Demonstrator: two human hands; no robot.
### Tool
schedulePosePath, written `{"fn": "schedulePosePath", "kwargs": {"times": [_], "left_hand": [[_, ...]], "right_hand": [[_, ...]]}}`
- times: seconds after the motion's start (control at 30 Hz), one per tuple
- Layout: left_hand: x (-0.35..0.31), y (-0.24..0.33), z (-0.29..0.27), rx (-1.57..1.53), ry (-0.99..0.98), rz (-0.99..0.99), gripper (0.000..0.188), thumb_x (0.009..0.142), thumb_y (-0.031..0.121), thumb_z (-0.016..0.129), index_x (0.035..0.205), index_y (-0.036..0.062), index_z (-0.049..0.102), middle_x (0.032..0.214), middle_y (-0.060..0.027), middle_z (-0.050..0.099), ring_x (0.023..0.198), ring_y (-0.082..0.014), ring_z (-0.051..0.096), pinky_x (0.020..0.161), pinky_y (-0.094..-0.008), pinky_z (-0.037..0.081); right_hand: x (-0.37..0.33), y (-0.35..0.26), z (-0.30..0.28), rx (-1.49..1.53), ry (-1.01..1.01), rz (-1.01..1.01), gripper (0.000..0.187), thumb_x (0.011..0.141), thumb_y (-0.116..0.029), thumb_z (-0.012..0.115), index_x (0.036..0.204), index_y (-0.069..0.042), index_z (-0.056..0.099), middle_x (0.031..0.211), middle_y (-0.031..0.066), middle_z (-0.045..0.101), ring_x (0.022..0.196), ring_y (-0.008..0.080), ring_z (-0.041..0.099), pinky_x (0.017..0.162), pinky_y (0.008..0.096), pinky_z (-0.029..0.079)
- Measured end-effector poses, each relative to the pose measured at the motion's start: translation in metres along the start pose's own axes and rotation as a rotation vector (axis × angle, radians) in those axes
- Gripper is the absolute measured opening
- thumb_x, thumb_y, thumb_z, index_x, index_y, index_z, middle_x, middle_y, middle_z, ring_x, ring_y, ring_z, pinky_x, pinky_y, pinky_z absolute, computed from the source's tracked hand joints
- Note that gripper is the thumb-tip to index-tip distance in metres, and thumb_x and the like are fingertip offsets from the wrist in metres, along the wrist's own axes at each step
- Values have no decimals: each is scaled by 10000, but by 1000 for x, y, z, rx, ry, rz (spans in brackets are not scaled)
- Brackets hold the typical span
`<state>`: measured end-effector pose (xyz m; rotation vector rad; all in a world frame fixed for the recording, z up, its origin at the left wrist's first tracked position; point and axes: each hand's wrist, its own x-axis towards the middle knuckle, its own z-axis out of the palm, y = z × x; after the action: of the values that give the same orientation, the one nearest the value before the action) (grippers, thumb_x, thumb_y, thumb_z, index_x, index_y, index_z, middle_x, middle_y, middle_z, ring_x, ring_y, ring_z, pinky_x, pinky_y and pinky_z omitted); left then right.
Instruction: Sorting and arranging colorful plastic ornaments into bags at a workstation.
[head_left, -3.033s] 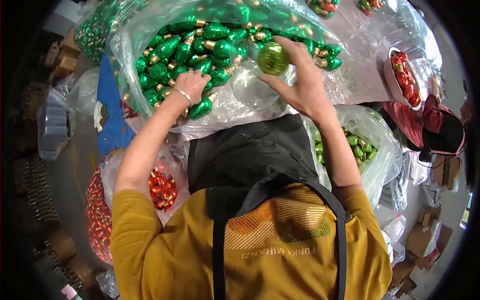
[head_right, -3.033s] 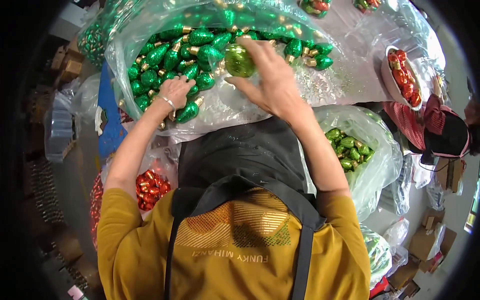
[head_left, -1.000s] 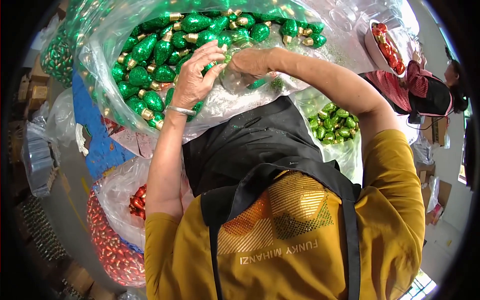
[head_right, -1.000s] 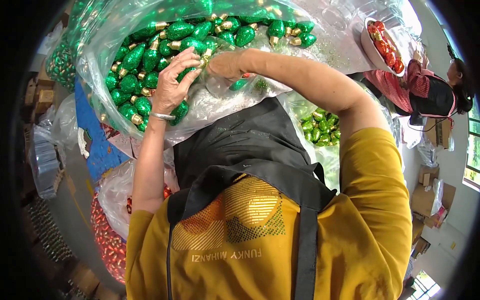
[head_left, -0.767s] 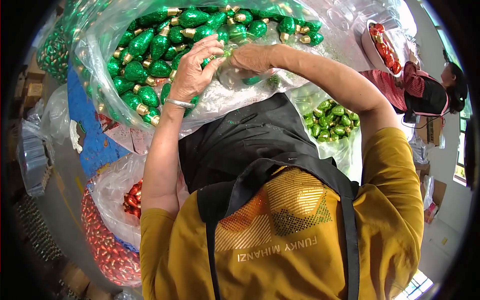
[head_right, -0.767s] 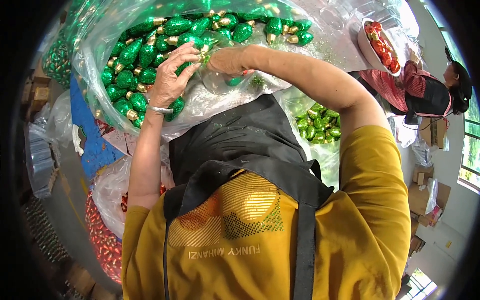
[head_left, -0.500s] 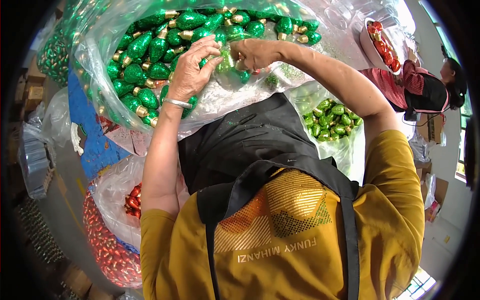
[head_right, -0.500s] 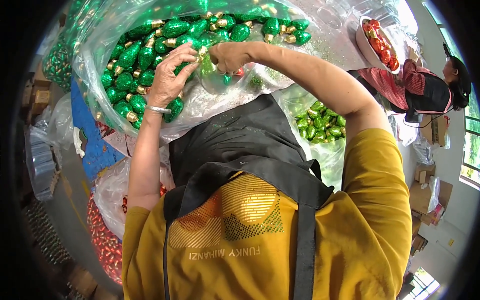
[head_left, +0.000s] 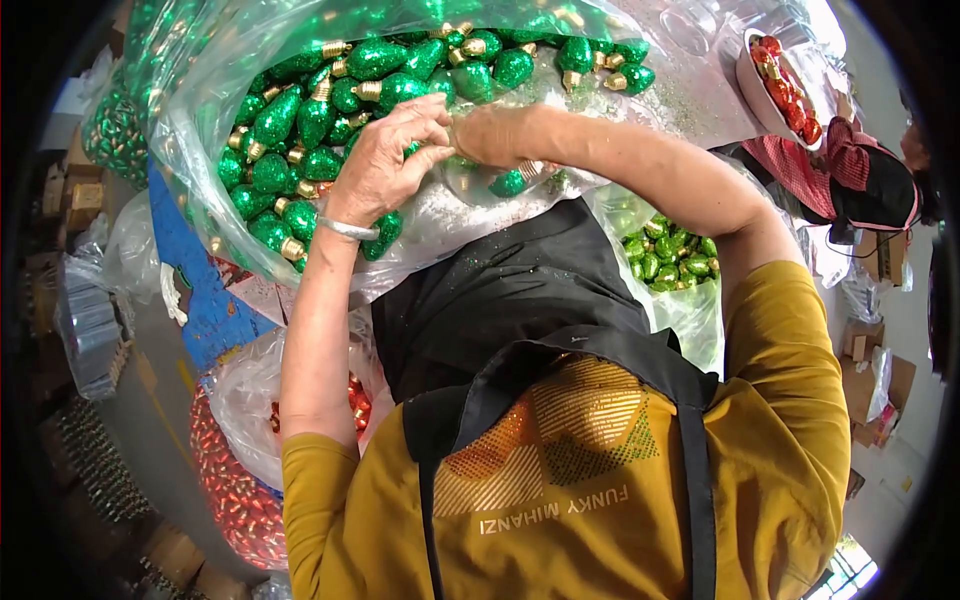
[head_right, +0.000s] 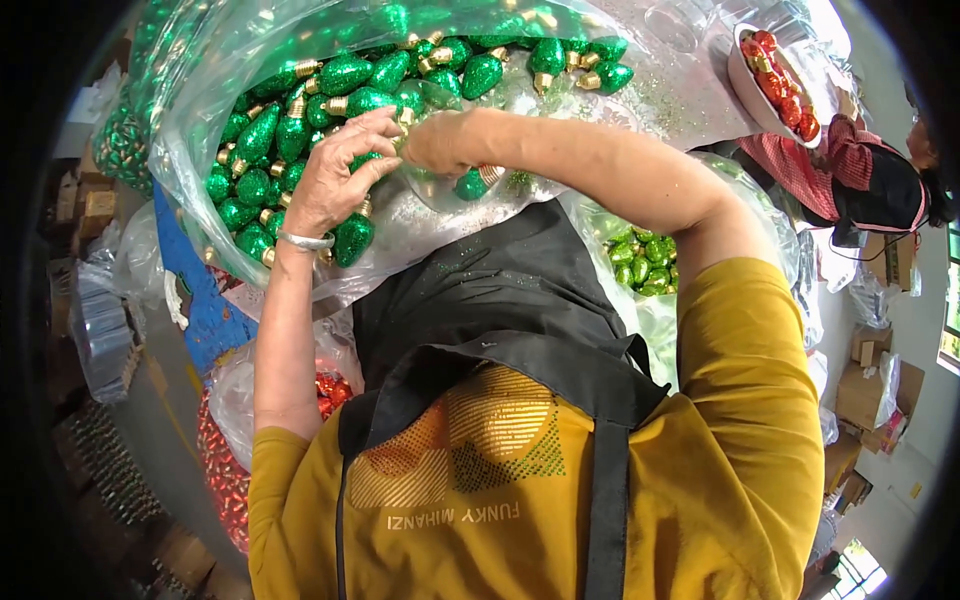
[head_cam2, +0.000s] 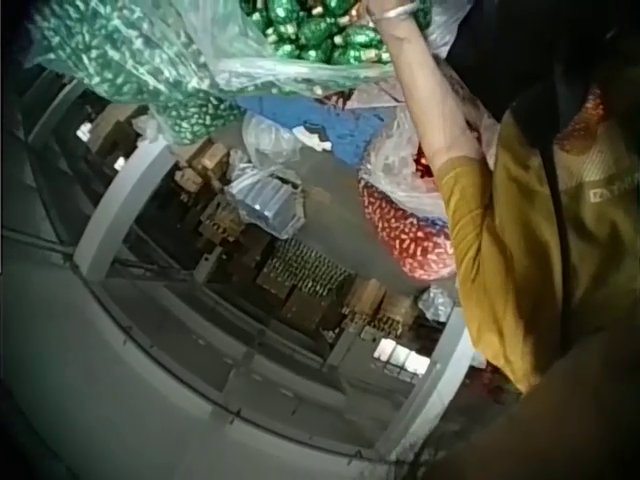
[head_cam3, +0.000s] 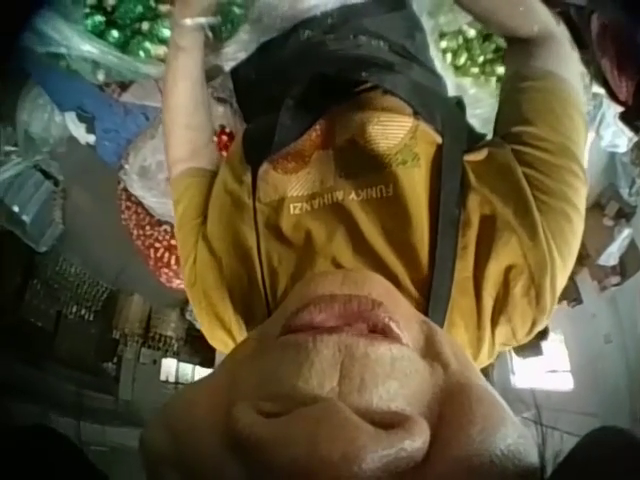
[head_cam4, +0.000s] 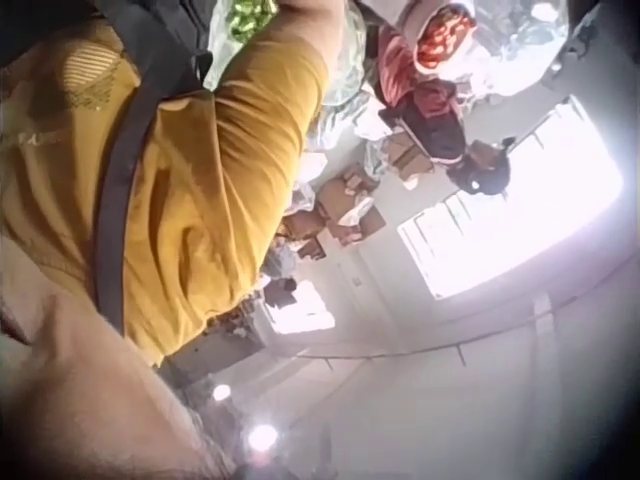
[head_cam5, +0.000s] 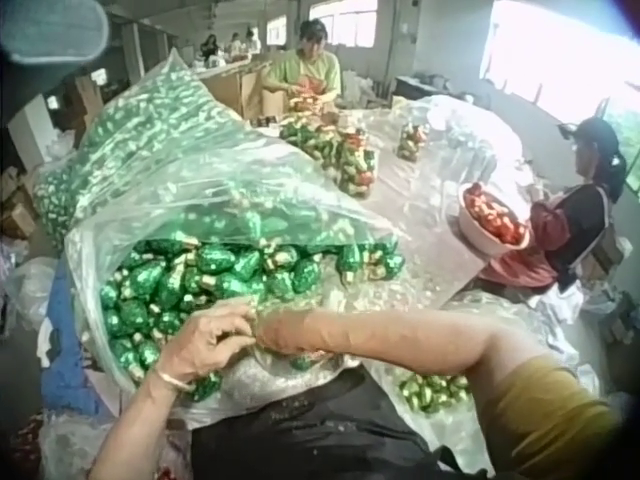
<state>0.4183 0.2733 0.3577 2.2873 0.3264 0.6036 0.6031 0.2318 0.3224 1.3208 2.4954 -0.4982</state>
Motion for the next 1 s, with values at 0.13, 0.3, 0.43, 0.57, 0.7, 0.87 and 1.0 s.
{"fn": "schedulePosePath", "kwargs": {"times": [0.13, 0.3, 0.43, 0.57, 0.7, 0.87, 1.0], "left_hand": [[3, 8, 4, 23, -43, 15, 108, 757, 16, 669, 842, 1, 604, 1066, -90, 636, 1186, -284, 526, 979, -379, 420], [3, 13, 11, 194, -34, 106, 155, 733, 21, 690, 852, -5, 595, 1123, -119, 610, 1202, -306, 510, 982, -381, 417], [-2, 9, 8, 273, -67, 139, 183, 731, 76, 697, 850, -16, 591, 1186, -160, 563, 1217, -334, 482, 993, -392, 412], [-14, 25, -12, 309, -71, 35, 157, 728, 29, 698, 825, -25, 586, 1178, -164, 571, 1256, -335, 451, 1002, -403, 398], [-34, 13, -23, 283, -125, -40, 147, 726, -7, 689, 852, -10, 614, 1215, -148, 569, 1266, -319, 449, 1006, -399, 393], [-28, 27, -27, 220, -73, -123, 189, 751, -20, 670, 937, 7, 659, 1253, -122, 566, 1267, -287, 452, 1010, -374, 386], [-55, 46, -43, 401, 147, -242, 208, 782, -23, 649, 988, 1, 671, 1218, -120, 594, 1203, -262, 507, 998, -349, 393]], "right_hand": [[11, 17, 4, 20, 94, -110, 373, 675, -239, 783, 949, -25, 648, 875, 154, 674, 849, 373, 638, 770, 450, 505], [-11, 8, 11, 26, 375, -126, 484, 684, -274, 786, 1064, -31, 611, 888, 164, 671, 883, 366, 634, 804, 459, 488], [-20, 1, -28, 158, -98, 39, 462, 729, -288, 758, 1055, -5, 594, 938, 175, 650, 898, 346, 621, 783, 432, 485], [-127, -29, -66, 467, 661, -11, 308, 815, -238, 692, 951, 26, 610, 884, 130, 635, 790, 223, 603, 708, 332, 482], [-225, -14, -3, 782, 864, 401, 366, 869, -352, 619, 887, 13, 617, 683, 115, 595, 585, 205, 516, 578, 357, 435], [-319, 35, 274, 323, 52, 1119, 273, 847, -228, 541, 780, 28, 607, 653, 218, 597, 624, 364, 610, 562, 455, 463], [-291, 39, 397, 500, 354, 1259, 288, 787, -267, 589, 882, -4, 660, 1011, 243, 627, 981, 411, 590, 804, 478, 480]]}}
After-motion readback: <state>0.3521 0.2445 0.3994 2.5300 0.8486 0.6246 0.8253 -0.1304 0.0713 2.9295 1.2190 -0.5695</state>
